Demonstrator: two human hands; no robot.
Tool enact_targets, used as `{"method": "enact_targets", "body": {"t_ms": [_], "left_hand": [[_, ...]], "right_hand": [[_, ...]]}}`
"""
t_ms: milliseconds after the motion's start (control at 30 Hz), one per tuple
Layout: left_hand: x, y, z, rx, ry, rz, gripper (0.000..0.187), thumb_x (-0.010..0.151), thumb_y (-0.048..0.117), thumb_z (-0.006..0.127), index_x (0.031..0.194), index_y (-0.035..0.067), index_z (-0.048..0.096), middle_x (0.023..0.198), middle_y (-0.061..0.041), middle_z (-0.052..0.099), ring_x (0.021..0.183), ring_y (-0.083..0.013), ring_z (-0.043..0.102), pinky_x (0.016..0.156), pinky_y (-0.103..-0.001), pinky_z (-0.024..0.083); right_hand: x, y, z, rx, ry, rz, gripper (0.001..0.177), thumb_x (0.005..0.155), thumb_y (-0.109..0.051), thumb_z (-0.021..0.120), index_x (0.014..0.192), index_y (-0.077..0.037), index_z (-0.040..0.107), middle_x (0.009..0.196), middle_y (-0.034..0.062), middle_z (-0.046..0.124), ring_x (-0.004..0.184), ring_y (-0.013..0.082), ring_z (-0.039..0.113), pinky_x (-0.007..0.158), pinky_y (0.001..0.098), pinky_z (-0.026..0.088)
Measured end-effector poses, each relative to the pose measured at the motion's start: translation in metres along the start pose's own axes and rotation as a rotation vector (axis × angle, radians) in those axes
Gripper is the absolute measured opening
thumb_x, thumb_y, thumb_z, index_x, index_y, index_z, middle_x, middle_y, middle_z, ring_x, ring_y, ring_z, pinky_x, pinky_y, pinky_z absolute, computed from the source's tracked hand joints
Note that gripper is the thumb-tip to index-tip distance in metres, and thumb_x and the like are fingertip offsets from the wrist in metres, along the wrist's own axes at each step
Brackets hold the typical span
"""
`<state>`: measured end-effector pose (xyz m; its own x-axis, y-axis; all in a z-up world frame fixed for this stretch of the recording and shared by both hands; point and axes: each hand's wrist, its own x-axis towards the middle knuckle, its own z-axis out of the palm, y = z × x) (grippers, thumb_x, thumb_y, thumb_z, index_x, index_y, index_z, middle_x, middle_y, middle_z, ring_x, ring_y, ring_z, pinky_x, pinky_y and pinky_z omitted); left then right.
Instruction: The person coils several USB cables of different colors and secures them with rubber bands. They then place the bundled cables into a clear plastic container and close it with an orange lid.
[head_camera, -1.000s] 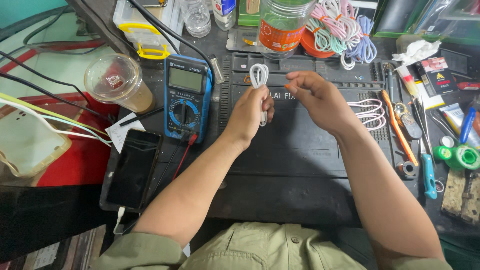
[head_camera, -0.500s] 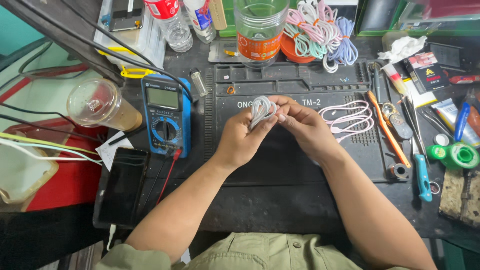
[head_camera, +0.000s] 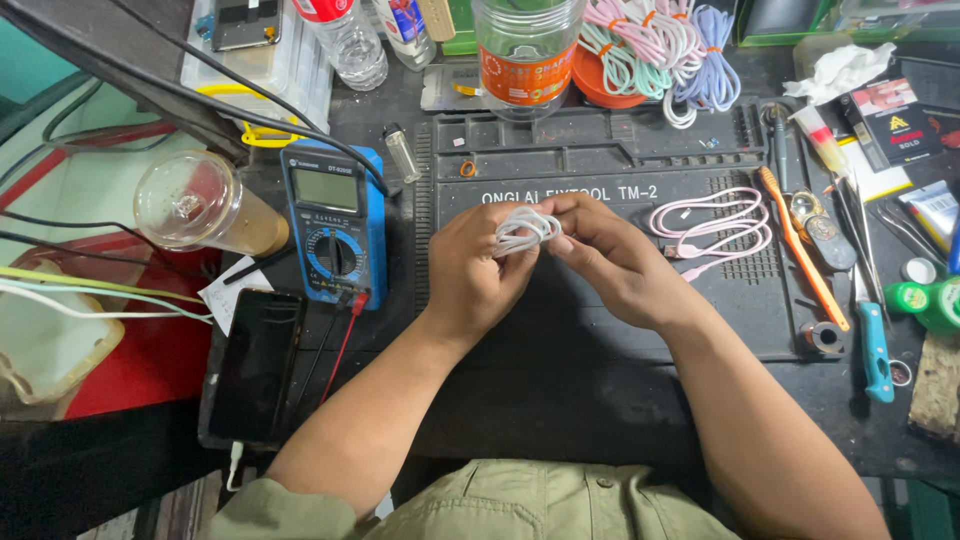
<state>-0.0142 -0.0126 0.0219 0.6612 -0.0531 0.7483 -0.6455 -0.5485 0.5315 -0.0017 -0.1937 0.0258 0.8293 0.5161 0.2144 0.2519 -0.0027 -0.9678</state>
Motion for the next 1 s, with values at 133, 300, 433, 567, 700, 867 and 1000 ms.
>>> {"method": "enact_targets", "body": {"t_ms": [133, 300, 433, 567, 700, 867, 1000], "left_hand": [[-0.005, -0.009, 0.008, 0.014, 0.061, -0.036, 0.033, 0.101, 0.037, 0.054, 0.093, 0.008, 0.067, 0.069, -0.007, 0.062, 0.067, -0.0329, 0.068, 0.057, -0.037, 0.055], [-0.007, -0.003, 0.013, 0.066, 0.001, -0.117, 0.024, 0.096, 0.029, 0.064, 0.079, 0.012, 0.06, 0.051, -0.003, 0.049, 0.052, -0.0282, 0.062, 0.048, -0.034, 0.051], [-0.012, -0.004, 0.016, -0.071, -0.056, -0.244, 0.023, 0.095, 0.027, 0.062, 0.078, 0.011, 0.059, 0.048, -0.005, 0.051, 0.046, -0.0263, 0.06, 0.045, -0.032, 0.049], [-0.014, -0.004, 0.019, -0.298, -0.07, -0.452, 0.024, 0.088, 0.019, 0.064, 0.07, 0.011, 0.051, 0.044, -0.005, 0.048, 0.046, -0.0141, 0.052, 0.044, -0.027, 0.042], [-0.025, -0.011, 0.02, -0.397, -0.056, -0.569, 0.019, 0.085, 0.014, 0.065, 0.069, 0.01, 0.055, 0.045, -0.005, 0.046, 0.056, -0.0047, 0.048, 0.045, -0.028, 0.044], [-0.017, 0.0, 0.014, -0.381, -0.077, -0.531, 0.021, 0.084, 0.011, 0.064, 0.067, 0.011, 0.052, 0.045, -0.005, 0.046, 0.054, -0.0054, 0.049, 0.045, -0.025, 0.044], [-0.009, 0.012, 0.009, -0.378, -0.103, -0.548, 0.024, 0.089, 0.013, 0.066, 0.068, 0.008, 0.055, 0.048, -0.013, 0.054, 0.055, -0.0077, 0.056, 0.043, -0.027, 0.044]], "right_hand": [[-0.005, 0.023, -0.009, -0.071, 0.027, -0.053, 0.02, 0.101, -0.018, 0.064, 0.092, -0.001, 0.068, 0.11, 0.0094, 0.058, 0.097, 0.0176, 0.055, 0.084, 0.0284, 0.042], [-0.011, 0.034, -0.007, 0.364, 0.171, 0.019, 0.016, 0.1, -0.008, 0.061, 0.09, 0.002, 0.069, 0.1, 0.0126, 0.06, 0.087, 0.0123, 0.049, 0.07, 0.0265, 0.038], [-0.015, 0.034, -0.009, 0.483, 0.221, 0.065, 0.015, 0.099, -0.01, 0.064, 0.092, 0.001, 0.071, 0.098, 0.0116, 0.064, 0.08, 0.0091, 0.046, 0.067, 0.0246, 0.036], [-0.016, 0.032, -0.014, 0.497, 0.181, 0.116, 0.016, 0.1, -0.01, 0.063, 0.097, 0.002, 0.072, 0.093, 0.0127, 0.067, 0.075, 0.0088, 0.042, 0.063, 0.0229, 0.034], [-0.015, 0.02, -0.012, 0.547, 0.077, 0.257, 0.02, 0.1, -0.009, 0.057, 0.101, 0.008, 0.069, 0.085, 0.0145, 0.068, 0.064, 0.0101, 0.049, 0.055, 0.0237, 0.035], [-0.015, 0.025, -0.018, 0.498, 0.016, 0.316, 0.022, 0.098, -0.006, 0.057, 0.096, 0.01, 0.072, 0.078, 0.0199, 0.072, 0.06, 0.0092, 0.048, 0.054, 0.0247, 0.035], [-0.018, 0.039, -0.024, 0.564, -0.014, 0.229, 0.027, 0.098, -0.007, 0.055, 0.094, 0.012, 0.074, 0.073, 0.0191, 0.068, 0.056, 0.0081, 0.041, 0.053, 0.0271, 0.042]]}}
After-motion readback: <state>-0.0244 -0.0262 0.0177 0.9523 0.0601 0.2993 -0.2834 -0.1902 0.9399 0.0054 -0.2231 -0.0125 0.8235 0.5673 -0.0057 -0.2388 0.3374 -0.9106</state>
